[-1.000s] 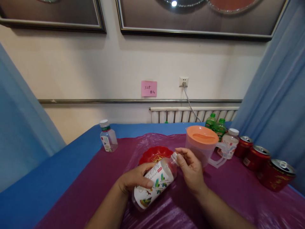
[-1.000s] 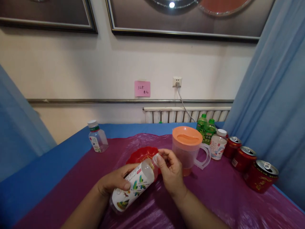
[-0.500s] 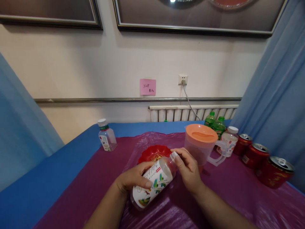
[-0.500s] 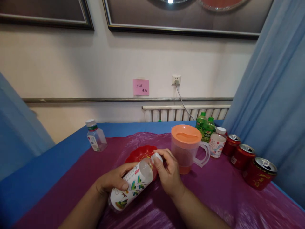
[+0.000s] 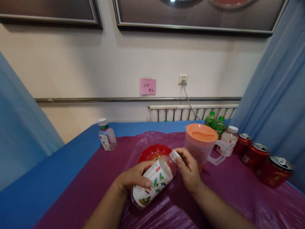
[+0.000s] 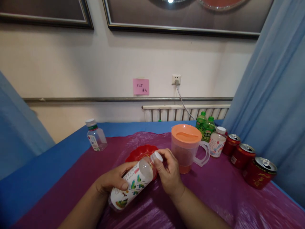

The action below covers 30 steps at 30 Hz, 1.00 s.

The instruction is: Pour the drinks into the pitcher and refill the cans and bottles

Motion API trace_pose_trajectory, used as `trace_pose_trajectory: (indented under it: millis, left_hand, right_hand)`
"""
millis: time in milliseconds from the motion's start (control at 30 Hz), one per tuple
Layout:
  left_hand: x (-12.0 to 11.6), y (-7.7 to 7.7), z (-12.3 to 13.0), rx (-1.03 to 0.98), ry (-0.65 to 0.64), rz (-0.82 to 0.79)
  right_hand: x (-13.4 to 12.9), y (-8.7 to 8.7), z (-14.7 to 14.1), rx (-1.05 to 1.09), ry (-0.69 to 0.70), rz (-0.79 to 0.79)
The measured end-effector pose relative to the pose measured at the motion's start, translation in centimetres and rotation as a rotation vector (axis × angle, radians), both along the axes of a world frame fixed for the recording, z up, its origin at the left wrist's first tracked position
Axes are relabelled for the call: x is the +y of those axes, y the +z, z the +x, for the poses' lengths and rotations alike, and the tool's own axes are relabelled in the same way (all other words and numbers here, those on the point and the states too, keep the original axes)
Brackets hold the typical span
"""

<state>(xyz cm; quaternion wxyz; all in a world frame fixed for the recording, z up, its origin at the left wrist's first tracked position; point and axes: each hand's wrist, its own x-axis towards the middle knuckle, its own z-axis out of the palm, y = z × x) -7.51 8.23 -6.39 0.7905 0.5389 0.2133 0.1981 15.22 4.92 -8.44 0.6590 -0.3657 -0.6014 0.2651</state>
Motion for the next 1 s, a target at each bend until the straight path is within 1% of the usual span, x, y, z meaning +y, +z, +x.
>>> trace_pose_trajectory:
  millis: [133, 400, 633, 867, 1000]
  left_hand:
    - [-0.10, -0.01, -0.04, -0.003, -0.002, -0.012]
    - [-0.13, -0.10, -0.16, -0.004, -0.008, -0.006]
    - [-0.01, 0.03, -0.09, -0.014, -0.019, -0.028]
    - [-0.33, 0.41, 0.16, -0.028, 0.001, -0.021]
    - [-0.33, 0.41, 0.22, -0.025, 0.010, -0.010]
  right_hand:
    - [0.18, 0.09, 0.08, 0.023, -0.001, -0.008]
    - [0.03, 0.10, 0.30, -0.032, 0.007, 0.114]
    - [-0.38, 0.39, 0.36, -0.075, 0.020, 0.158]
    - [-0.63, 0.32, 0.33, -0.095, 0.037, 0.162]
    - [-0.21, -0.27, 0.26, 0.045, 0.041, 0.068]
